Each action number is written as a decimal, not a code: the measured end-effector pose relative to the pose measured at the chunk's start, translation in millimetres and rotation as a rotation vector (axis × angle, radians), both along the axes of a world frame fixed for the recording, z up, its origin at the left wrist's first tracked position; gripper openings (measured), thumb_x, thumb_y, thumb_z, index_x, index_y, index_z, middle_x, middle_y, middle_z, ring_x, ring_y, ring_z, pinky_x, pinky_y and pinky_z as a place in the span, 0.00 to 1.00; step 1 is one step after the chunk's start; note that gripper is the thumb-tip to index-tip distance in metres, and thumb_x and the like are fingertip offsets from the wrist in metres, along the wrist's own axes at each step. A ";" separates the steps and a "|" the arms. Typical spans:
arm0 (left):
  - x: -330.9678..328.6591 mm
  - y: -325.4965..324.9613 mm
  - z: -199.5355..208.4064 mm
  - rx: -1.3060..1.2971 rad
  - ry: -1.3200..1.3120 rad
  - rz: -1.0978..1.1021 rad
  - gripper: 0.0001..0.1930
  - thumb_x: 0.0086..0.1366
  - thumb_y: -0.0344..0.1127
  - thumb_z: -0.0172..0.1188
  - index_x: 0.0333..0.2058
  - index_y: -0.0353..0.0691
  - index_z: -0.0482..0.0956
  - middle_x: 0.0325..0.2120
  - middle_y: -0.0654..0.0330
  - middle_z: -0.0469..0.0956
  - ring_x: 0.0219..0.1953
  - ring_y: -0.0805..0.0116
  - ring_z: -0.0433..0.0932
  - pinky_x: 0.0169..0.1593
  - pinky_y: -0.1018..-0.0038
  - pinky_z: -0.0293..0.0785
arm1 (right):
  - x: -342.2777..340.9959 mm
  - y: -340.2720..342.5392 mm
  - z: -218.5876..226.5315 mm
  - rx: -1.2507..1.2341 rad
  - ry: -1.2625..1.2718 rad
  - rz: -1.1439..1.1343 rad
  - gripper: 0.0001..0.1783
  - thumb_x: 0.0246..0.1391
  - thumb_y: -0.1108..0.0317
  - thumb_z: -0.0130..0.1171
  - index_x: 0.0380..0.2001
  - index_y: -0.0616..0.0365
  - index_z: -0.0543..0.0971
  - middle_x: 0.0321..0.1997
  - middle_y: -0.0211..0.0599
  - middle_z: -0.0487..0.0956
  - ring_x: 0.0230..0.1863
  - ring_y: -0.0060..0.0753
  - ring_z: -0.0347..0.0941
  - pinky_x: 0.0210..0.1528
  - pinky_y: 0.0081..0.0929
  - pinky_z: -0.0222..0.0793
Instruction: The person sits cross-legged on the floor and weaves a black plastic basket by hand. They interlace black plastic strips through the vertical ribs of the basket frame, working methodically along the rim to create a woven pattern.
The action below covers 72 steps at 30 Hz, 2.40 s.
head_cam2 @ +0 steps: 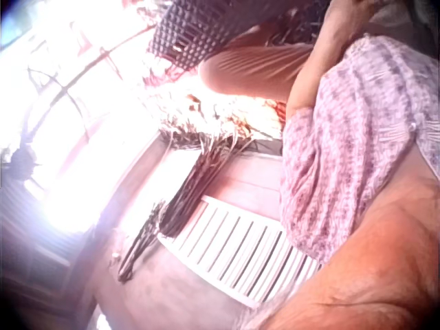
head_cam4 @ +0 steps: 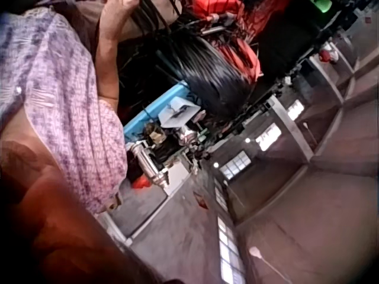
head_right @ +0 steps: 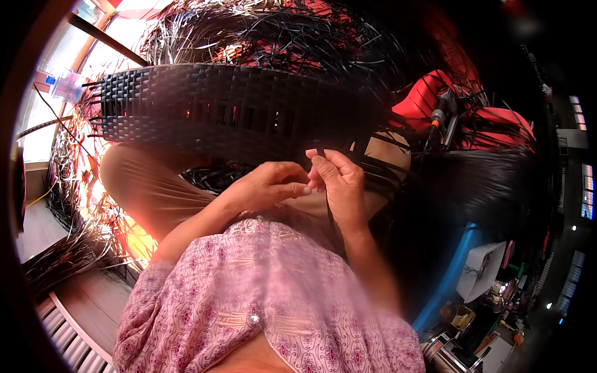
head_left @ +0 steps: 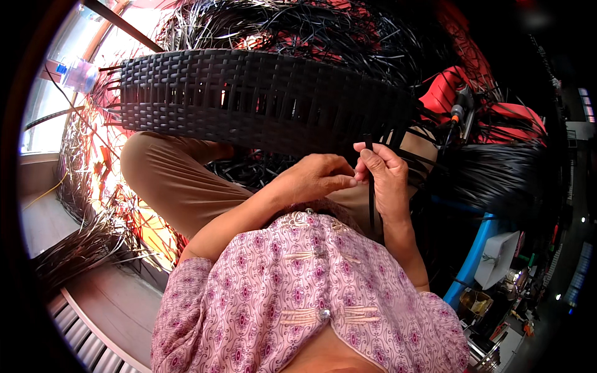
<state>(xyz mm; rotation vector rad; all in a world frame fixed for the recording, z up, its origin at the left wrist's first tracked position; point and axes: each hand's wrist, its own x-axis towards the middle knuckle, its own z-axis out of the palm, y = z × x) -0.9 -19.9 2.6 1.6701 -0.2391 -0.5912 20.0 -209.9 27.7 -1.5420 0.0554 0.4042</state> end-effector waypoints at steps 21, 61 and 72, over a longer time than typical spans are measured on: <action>-6.0 -20.5 -3.8 0.175 -0.431 0.187 0.06 0.64 0.24 0.62 0.39 0.33 0.85 0.29 0.56 0.80 0.31 0.66 0.83 0.34 0.72 0.79 | -40.2 -26.6 -25.4 -0.296 -0.082 0.136 0.08 0.63 0.71 0.60 0.42 0.64 0.82 0.26 0.34 0.82 0.26 0.22 0.77 0.30 0.22 0.74; 35.8 -100.0 -9.4 -0.007 -0.036 0.144 0.36 0.68 0.33 0.63 0.69 0.29 0.56 0.31 0.53 0.82 0.31 0.68 0.82 0.37 0.72 0.78 | 53.1 -106.2 -41.6 -0.642 -0.391 -0.123 0.09 0.62 0.68 0.62 0.33 0.64 0.83 0.21 0.28 0.78 0.24 0.15 0.71 0.28 0.21 0.68; 42.7 -110.3 -7.9 0.089 -0.078 0.180 0.32 0.70 0.34 0.59 0.67 0.25 0.59 0.32 0.53 0.83 0.30 0.69 0.82 0.37 0.73 0.78 | 84.0 -126.1 -38.9 -0.613 -0.372 0.194 0.09 0.61 0.69 0.62 0.36 0.64 0.84 0.22 0.28 0.78 0.25 0.17 0.73 0.28 0.21 0.69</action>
